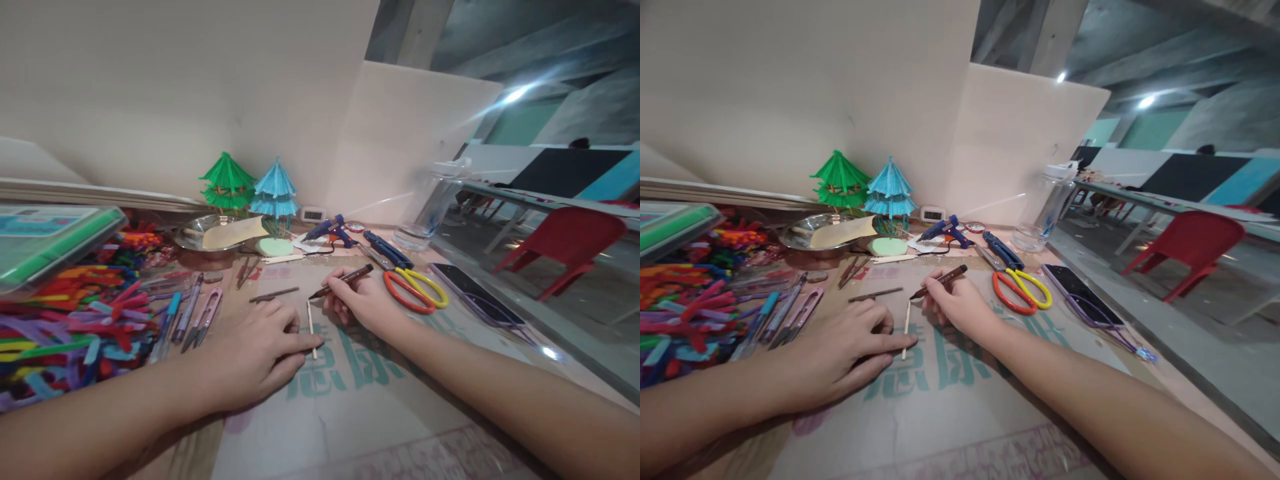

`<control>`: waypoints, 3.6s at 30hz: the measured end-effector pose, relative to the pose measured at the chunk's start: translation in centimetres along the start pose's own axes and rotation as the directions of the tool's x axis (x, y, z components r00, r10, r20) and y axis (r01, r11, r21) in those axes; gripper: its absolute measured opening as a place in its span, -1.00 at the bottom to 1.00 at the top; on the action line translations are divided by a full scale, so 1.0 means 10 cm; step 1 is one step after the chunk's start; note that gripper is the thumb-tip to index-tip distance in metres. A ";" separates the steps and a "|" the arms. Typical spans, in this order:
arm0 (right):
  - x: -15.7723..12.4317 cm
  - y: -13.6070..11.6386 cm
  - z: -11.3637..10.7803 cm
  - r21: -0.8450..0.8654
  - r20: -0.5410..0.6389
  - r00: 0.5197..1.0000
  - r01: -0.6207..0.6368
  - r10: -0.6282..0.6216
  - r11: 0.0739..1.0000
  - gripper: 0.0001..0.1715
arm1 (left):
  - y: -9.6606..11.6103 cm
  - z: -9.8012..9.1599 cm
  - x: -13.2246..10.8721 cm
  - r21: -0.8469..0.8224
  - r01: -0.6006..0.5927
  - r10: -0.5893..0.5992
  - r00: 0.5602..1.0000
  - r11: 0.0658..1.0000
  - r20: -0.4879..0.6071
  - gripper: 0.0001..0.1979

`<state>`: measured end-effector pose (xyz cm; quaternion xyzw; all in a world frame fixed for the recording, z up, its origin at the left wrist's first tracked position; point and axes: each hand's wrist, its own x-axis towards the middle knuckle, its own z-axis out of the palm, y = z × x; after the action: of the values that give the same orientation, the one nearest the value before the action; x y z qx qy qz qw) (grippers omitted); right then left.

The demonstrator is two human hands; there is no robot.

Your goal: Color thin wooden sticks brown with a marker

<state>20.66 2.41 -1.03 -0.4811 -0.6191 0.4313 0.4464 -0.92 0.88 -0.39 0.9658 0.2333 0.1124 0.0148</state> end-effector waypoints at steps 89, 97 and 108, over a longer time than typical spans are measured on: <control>-0.04 -0.10 -0.01 -0.067 0.098 0.990 -0.098 0.104 0.993 -0.86 | -0.01 0.01 -0.01 -0.067 0.011 -0.013 0.999 0.998 -0.038 -0.71; -0.02 -0.05 -0.02 -0.035 0.043 0.997 -0.061 0.063 0.997 -0.85 | -0.01 0.02 -0.01 -0.075 0.010 -0.014 0.999 0.997 -0.048 -0.71; -0.02 -0.09 0.01 -0.028 0.044 0.997 -0.067 0.068 0.997 -0.83 | 0.00 0.01 -0.02 -0.084 0.024 -0.027 0.999 0.996 -0.037 -0.73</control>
<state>20.42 2.04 -0.25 -0.4980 -0.6179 0.4485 0.4111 -1.06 0.85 -0.50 0.9589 0.2411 0.1401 0.0524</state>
